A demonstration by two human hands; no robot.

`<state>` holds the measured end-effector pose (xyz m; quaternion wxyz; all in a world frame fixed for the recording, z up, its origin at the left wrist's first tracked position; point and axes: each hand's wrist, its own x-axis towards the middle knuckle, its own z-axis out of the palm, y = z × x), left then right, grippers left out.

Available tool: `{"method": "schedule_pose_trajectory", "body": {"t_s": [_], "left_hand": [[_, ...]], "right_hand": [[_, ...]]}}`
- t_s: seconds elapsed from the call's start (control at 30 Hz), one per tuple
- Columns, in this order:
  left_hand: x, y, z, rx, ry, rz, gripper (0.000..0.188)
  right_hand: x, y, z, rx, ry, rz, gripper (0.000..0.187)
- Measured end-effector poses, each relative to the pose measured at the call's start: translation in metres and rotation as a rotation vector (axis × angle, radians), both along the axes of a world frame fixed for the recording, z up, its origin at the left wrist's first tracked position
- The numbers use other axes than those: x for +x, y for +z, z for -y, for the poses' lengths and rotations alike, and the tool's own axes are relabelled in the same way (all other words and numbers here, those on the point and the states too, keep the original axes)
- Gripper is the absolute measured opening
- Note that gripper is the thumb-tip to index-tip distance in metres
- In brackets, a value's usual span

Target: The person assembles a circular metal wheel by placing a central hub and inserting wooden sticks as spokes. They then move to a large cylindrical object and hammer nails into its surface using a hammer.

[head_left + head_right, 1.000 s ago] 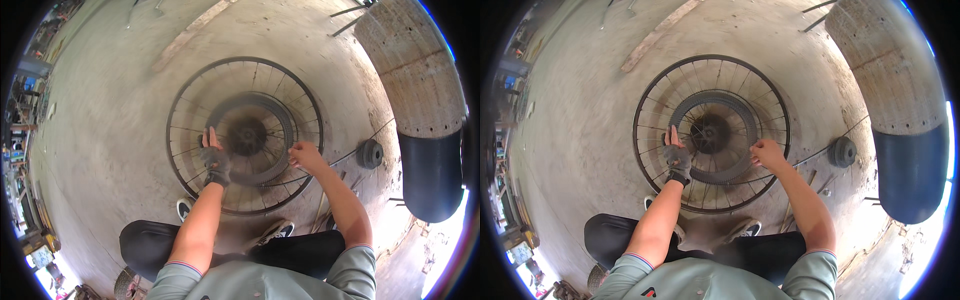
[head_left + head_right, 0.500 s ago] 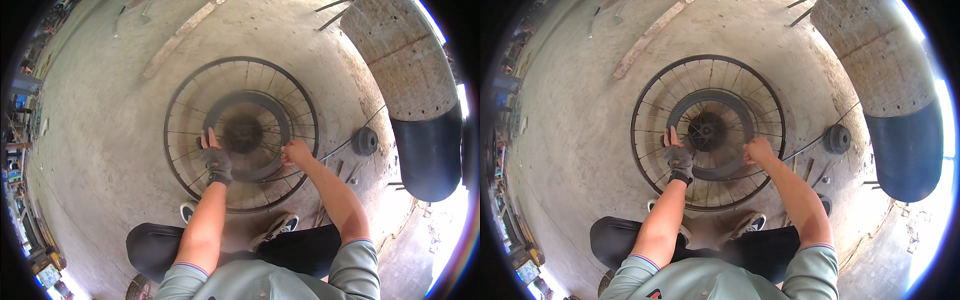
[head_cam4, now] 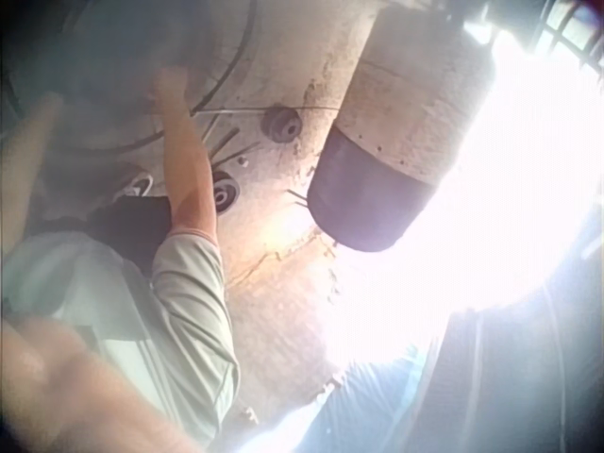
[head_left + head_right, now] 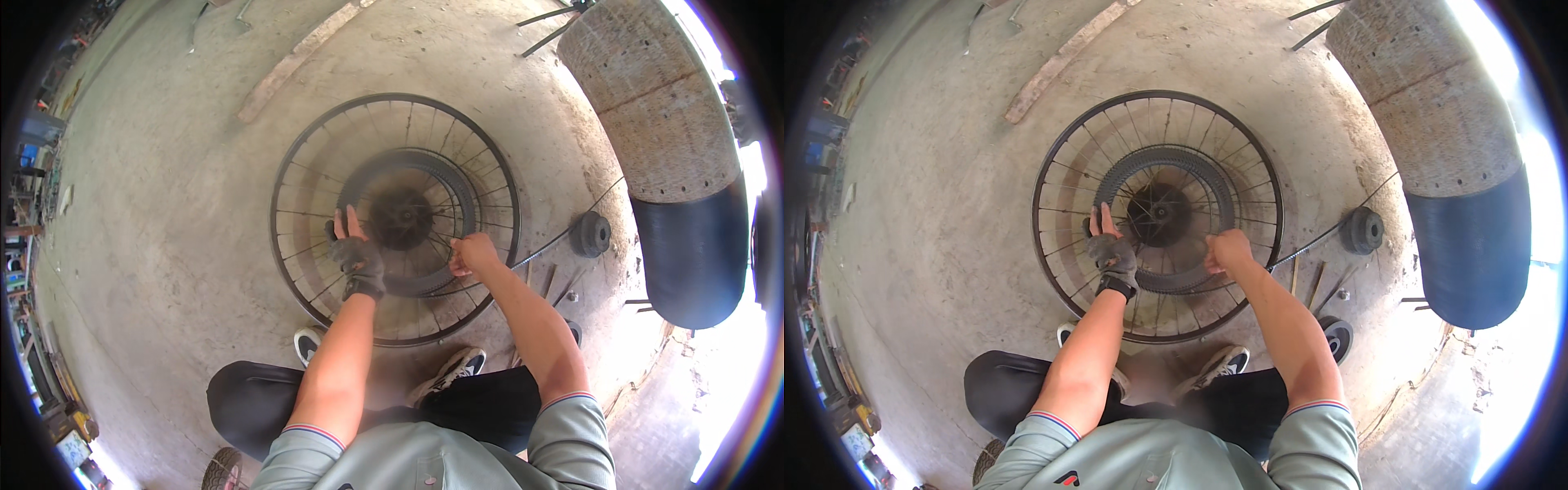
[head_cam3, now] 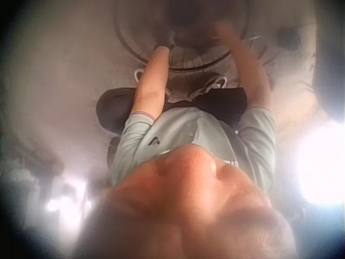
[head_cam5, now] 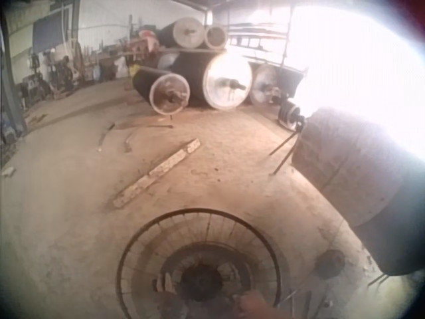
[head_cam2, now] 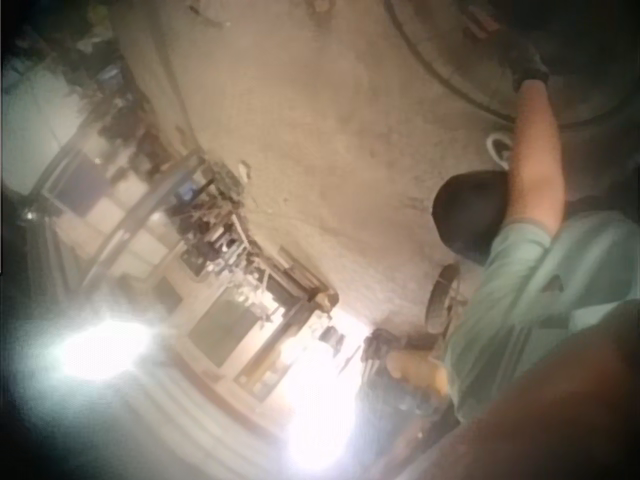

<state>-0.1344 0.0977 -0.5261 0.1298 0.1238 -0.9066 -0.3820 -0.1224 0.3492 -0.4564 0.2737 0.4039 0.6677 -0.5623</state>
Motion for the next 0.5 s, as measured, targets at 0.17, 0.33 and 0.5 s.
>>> {"method": "schedule_pose_trajectory", "body": {"t_s": [0.17, 0.33, 0.5], "left_hand": [[-0.001, -0.001, -0.001, -0.022, 0.006, -0.032, 0.057], [-0.002, -0.003, -0.001, 0.028, 0.021, -0.038, 0.058], [-0.002, -0.001, -0.002, 0.051, 0.033, 0.019, 0.058]], "right_hand": [[-0.006, 0.013, 0.001, 0.157, 0.075, 0.005, 0.022], [-0.009, 0.016, -0.004, 0.230, 0.136, 0.004, 0.023], [-0.011, -0.001, -0.010, 0.321, 0.192, -0.041, 0.025]]}}
